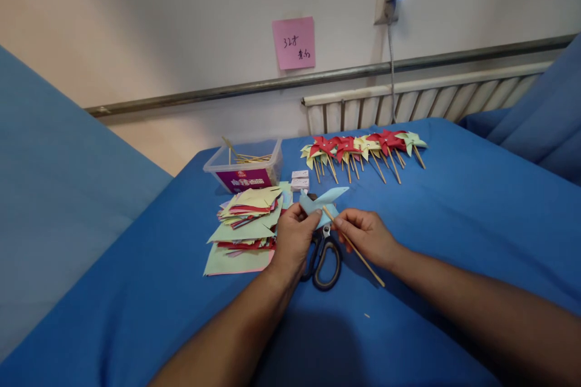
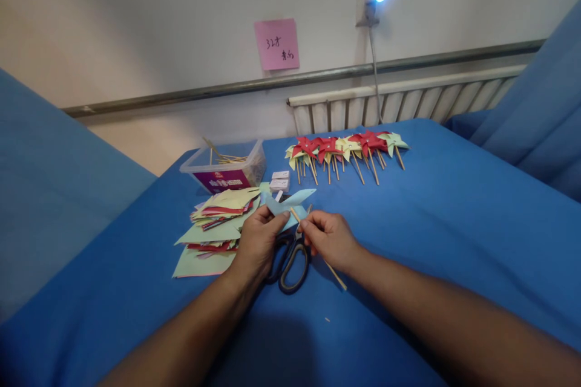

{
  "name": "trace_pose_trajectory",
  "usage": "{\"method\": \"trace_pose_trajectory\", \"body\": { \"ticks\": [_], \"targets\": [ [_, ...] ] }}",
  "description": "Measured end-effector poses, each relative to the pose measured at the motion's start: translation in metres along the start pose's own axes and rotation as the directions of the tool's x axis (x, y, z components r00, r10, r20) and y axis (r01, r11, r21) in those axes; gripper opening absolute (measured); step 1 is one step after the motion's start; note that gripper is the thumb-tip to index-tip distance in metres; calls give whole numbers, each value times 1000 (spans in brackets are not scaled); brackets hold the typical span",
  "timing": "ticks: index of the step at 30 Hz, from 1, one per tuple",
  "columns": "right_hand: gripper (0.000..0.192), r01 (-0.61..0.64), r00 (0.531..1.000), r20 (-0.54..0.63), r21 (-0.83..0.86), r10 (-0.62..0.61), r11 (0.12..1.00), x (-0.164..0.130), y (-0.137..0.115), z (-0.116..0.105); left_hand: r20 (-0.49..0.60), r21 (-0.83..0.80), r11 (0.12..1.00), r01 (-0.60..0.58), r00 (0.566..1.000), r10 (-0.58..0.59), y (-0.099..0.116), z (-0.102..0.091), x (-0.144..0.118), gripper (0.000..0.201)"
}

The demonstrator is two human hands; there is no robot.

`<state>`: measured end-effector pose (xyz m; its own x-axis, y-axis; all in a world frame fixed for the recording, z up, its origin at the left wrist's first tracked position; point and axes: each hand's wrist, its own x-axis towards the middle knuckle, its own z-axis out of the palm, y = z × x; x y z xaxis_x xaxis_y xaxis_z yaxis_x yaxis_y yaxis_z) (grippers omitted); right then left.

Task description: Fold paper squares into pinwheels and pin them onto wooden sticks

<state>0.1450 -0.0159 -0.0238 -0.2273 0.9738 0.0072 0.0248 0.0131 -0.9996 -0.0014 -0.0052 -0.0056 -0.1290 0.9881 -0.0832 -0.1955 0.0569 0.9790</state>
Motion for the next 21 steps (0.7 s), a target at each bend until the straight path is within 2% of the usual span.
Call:
{"method": "trace_pose_trajectory", "body": {
  "ticks": [15,21],
  "targets": [
    [29,-34,999,3,52,34,998,1,1,2,30,10,1000,11,1000,-11,-1,1,-1,26],
    [30,-91,996,11,105,91,990,2,-2,3,48,10,1000,16,999,-16,-3,0,-1,29]
  ]
}}
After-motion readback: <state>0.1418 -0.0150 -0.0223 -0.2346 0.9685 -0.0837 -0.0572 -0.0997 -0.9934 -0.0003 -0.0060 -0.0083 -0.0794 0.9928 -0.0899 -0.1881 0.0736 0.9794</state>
